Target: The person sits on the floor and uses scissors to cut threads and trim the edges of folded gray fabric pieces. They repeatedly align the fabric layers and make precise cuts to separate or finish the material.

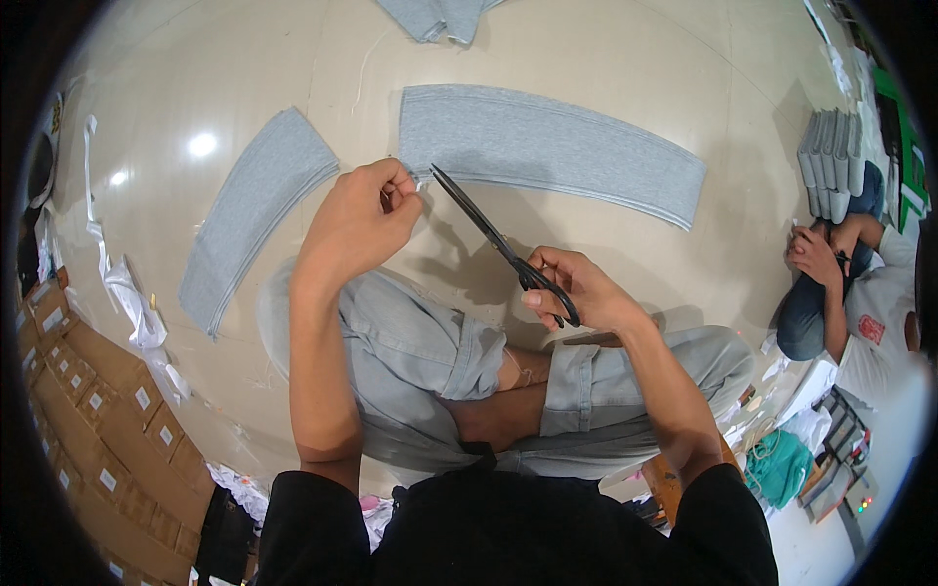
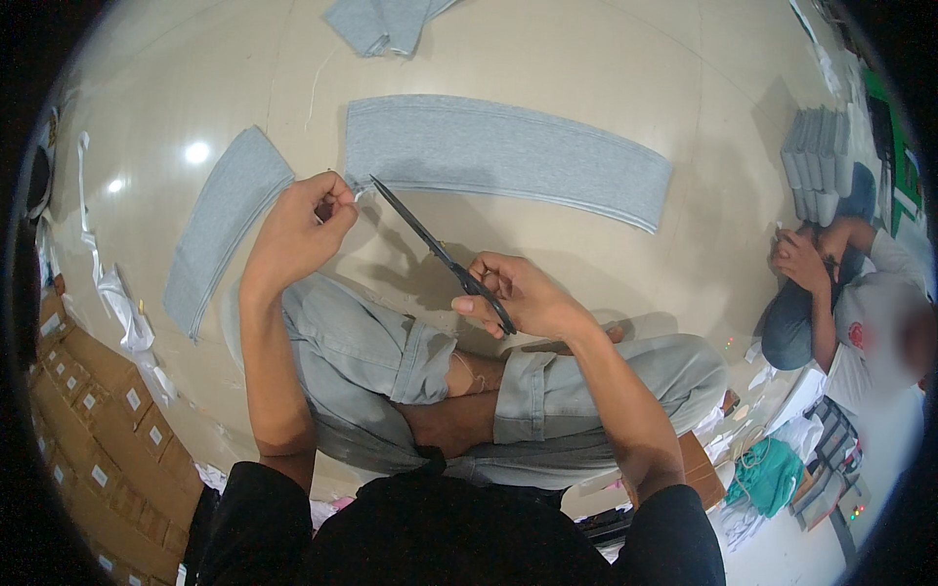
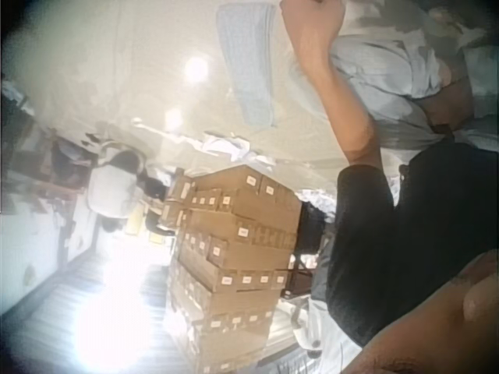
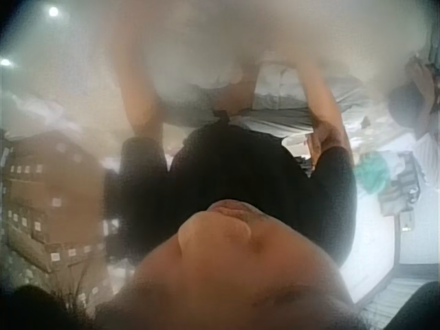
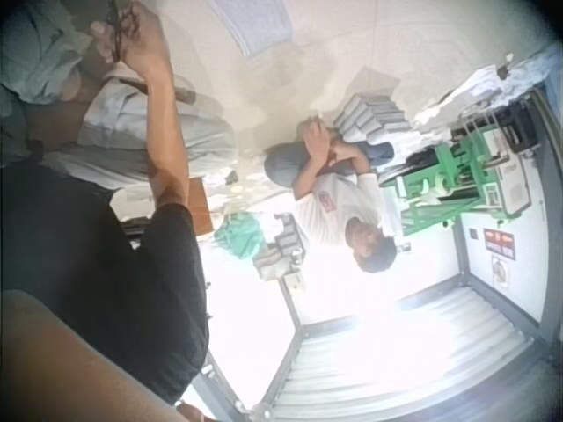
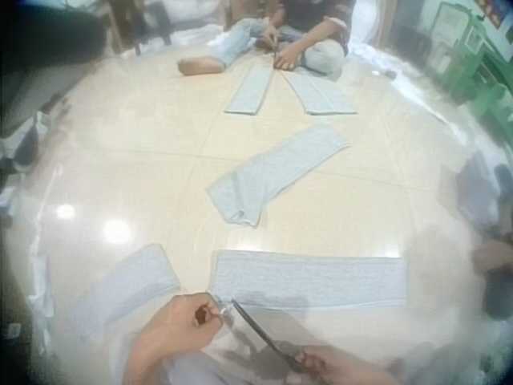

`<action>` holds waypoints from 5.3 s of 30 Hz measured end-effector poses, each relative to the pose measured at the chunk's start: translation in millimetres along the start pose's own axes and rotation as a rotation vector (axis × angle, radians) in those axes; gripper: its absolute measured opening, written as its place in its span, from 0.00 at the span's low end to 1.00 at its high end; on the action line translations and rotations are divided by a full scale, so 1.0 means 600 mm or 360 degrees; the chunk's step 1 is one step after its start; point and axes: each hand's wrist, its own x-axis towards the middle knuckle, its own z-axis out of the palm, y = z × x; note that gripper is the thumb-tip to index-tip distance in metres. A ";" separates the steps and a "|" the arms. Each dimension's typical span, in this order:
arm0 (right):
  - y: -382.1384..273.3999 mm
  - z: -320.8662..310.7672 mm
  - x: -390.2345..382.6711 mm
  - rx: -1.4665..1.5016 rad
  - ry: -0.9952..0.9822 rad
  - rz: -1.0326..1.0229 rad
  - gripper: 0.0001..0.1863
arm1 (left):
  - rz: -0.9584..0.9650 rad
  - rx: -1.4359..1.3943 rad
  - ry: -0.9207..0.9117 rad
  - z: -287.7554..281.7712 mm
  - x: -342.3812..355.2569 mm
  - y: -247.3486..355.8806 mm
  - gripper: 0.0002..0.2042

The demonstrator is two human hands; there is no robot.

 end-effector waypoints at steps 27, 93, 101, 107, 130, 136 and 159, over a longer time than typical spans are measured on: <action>0.022 0.047 -0.039 -0.1975 0.0601 -0.0469 0.25 | -0.1043 0.1132 0.1028 -0.127 -0.404 -0.360 0.21; -0.281 0.295 0.397 -0.1033 0.0898 -0.1715 0.11 | 0.0435 -0.0206 0.0654 -0.199 0.043 -0.227 0.10; -0.321 0.260 0.382 -0.1178 0.0867 -0.1459 0.14 | 0.0455 -0.0289 0.0715 -0.191 0.039 -0.228 0.09; -0.250 0.265 0.405 -0.1375 0.0480 -0.1346 0.14 | 0.0558 -0.0266 0.0763 -0.189 0.042 -0.232 0.09; -0.326 0.340 0.201 -0.1204 0.0294 -0.1476 0.10 | 0.0238 0.0445 0.0351 -0.332 -0.142 -0.308 0.25; -0.352 0.260 0.039 -0.0931 0.0619 -0.1639 0.11 | 0.0090 0.0239 0.0103 -0.381 -0.240 -0.309 0.14; 0.025 -0.279 -0.040 -0.0932 0.2221 -0.0586 0.11 | 0.0489 0.0315 0.0655 0.031 0.102 -0.011 0.19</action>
